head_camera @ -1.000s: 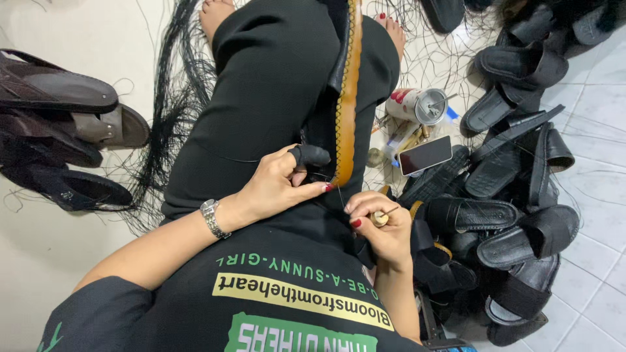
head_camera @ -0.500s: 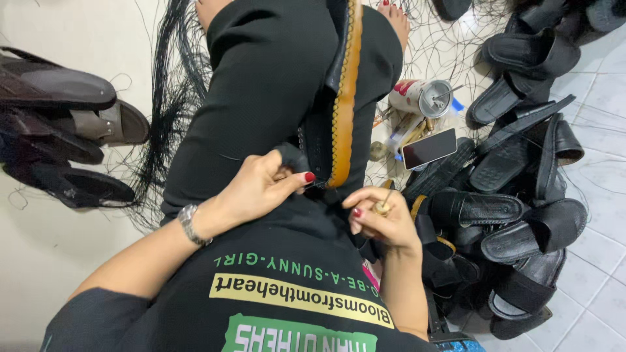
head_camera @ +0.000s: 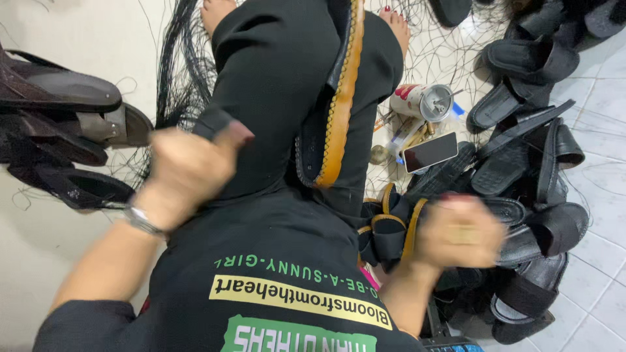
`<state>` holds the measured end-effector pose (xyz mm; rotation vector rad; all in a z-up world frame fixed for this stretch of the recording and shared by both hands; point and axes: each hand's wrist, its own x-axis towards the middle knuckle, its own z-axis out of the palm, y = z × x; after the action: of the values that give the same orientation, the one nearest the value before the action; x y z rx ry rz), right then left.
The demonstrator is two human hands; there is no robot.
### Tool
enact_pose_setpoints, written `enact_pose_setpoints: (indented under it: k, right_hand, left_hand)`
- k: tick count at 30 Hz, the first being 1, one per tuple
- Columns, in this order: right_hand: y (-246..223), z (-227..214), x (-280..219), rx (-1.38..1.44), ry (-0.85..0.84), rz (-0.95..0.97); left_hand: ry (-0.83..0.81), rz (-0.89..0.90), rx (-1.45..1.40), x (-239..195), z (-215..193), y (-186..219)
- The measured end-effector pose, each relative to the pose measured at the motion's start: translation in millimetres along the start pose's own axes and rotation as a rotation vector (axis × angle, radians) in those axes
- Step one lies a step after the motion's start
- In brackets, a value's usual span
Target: The person sits on the floor and sews a black shoe using a needle and thread. They repeatedly push the needle through the shoe's sole and pull the thread tight to secure the stitching.
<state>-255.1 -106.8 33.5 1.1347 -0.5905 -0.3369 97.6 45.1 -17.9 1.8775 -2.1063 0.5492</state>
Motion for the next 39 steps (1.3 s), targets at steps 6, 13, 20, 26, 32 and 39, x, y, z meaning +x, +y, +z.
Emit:
enact_pose_setpoints:
  k: [6,13,20,26,32,39]
  right_hand:
    - [5.0,116.3,-104.7,1.370,-0.378,0.761]
    - [31.2,-48.6,18.4,2.688,-0.745,0.539]
    - [-9.9,-75.0,3.0,2.933,-0.951,0.661]
    - [-36.1,-92.3,-5.4,3.074,-0.938,0.987]
    - [-15.6,-68.5,-4.0,3.005,-0.819,0.377]
    - [73.0,-25.6,65.7,3.335,-0.200,-0.721]
  left_hand:
    - [-0.172,-0.602,0.236,-55.6,23.7,-131.7]
    - [-0.488,-0.334,-0.972,77.0,-50.3,28.8]
    - [-0.996,-1.295,-2.421,77.8,-17.6,63.8]
    - [-0.538,-1.661,-2.634,63.8,32.8,102.3]
    - [-0.734,-1.476,-2.454,59.4,27.7,87.2]
    - [-0.933,-1.213,-2.816,23.9,-9.7,-0.7]
